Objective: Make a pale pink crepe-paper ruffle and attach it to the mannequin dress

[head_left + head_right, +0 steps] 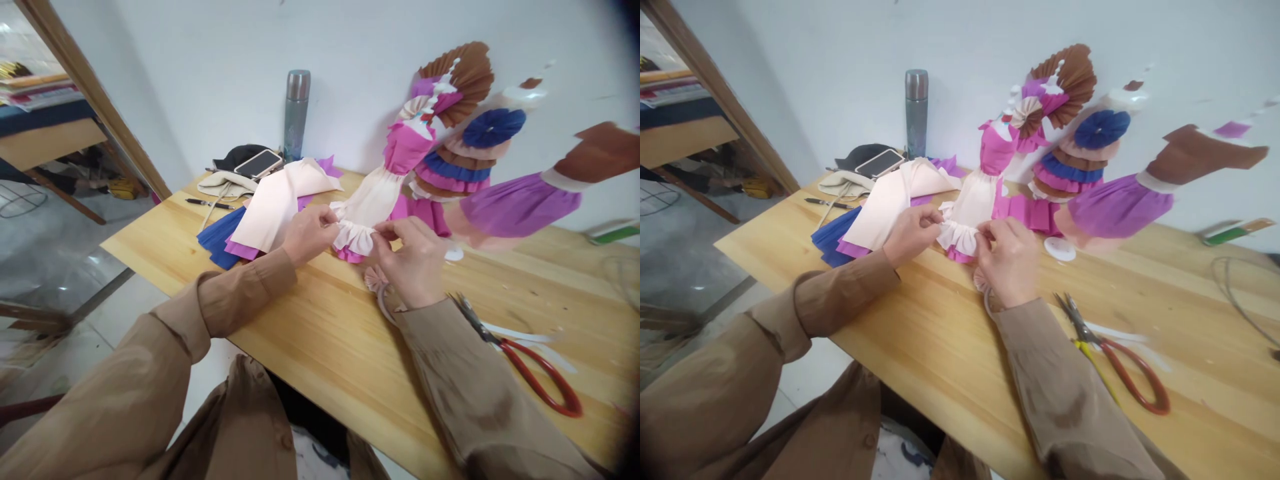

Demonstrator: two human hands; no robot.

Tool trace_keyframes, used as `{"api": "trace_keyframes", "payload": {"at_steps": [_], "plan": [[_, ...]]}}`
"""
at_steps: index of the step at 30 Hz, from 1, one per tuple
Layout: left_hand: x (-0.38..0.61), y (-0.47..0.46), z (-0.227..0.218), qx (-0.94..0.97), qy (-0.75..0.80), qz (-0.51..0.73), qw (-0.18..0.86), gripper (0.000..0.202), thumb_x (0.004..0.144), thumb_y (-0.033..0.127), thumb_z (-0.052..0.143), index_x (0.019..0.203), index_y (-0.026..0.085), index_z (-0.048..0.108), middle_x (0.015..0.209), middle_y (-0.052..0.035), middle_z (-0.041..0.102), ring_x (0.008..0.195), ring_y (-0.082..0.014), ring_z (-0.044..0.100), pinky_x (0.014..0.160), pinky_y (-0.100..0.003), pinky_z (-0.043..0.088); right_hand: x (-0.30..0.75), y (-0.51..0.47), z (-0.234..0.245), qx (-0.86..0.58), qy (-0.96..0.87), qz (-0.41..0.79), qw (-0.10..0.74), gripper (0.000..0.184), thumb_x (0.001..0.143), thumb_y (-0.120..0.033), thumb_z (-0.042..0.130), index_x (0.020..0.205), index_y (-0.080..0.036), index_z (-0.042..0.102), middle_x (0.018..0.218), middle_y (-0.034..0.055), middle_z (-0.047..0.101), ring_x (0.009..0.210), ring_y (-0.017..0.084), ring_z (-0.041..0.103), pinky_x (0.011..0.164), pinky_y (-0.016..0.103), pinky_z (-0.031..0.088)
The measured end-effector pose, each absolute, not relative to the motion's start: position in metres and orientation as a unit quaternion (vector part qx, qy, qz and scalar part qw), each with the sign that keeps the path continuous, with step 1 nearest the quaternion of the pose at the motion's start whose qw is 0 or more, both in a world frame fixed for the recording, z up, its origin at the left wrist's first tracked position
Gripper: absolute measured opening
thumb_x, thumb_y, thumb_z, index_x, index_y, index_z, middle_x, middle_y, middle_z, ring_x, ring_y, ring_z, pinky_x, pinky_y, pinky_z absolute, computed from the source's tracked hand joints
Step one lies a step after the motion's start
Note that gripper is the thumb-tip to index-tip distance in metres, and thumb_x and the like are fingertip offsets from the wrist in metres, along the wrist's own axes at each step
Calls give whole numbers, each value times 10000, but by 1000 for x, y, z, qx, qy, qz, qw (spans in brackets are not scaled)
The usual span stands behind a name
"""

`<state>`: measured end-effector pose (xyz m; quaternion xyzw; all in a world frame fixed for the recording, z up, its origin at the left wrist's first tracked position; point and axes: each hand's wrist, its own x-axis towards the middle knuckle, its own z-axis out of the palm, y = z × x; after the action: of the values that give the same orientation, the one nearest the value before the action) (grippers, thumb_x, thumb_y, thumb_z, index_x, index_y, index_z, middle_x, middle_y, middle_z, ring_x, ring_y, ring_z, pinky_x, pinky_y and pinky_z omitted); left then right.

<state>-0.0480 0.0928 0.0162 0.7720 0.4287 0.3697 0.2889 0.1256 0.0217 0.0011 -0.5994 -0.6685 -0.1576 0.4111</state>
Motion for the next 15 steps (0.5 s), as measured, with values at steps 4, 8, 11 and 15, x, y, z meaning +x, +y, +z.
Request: {"api": "trace_keyframes", "payload": {"at_steps": [4, 8, 11, 15], "plan": [[-49, 85, 29, 785, 423, 373, 258, 259, 818, 298, 552, 605, 158, 600, 666, -11, 642, 663, -131, 543, 645, -282, 398, 126, 22, 2, -593, -677, -159, 406, 80, 814, -182, 605, 741, -201, 630, 753, 64, 653, 717, 214, 597, 663, 353, 449], [-48, 91, 27, 780, 428, 358, 284, 234, 780, 296, 612, 597, 152, 611, 625, -3, 622, 636, -126, 543, 624, -275, 380, 127, 21, 1, -583, -686, -161, 405, 83, 826, -178, 597, 753, -194, 634, 759, 72, 652, 731, 221, 603, 666, 354, 455], [-47, 96, 20, 782, 409, 350, 314, 96, 736, 195, 621, 651, 150, 629, 647, 7, 628, 627, -113, 535, 616, -253, 389, 127, 22, 0, -586, -683, -164, 403, 82, 823, -178, 599, 752, -200, 634, 757, 66, 649, 737, 221, 604, 670, 354, 455], [-48, 96, 14, 811, 374, 386, 232, 65, 769, 159, 598, 706, 158, 611, 737, -8, 643, 664, -109, 517, 645, -243, 398, 128, 23, -1, -588, -681, -162, 405, 84, 820, -184, 593, 746, -204, 629, 748, 63, 642, 730, 221, 600, 666, 353, 454]]}}
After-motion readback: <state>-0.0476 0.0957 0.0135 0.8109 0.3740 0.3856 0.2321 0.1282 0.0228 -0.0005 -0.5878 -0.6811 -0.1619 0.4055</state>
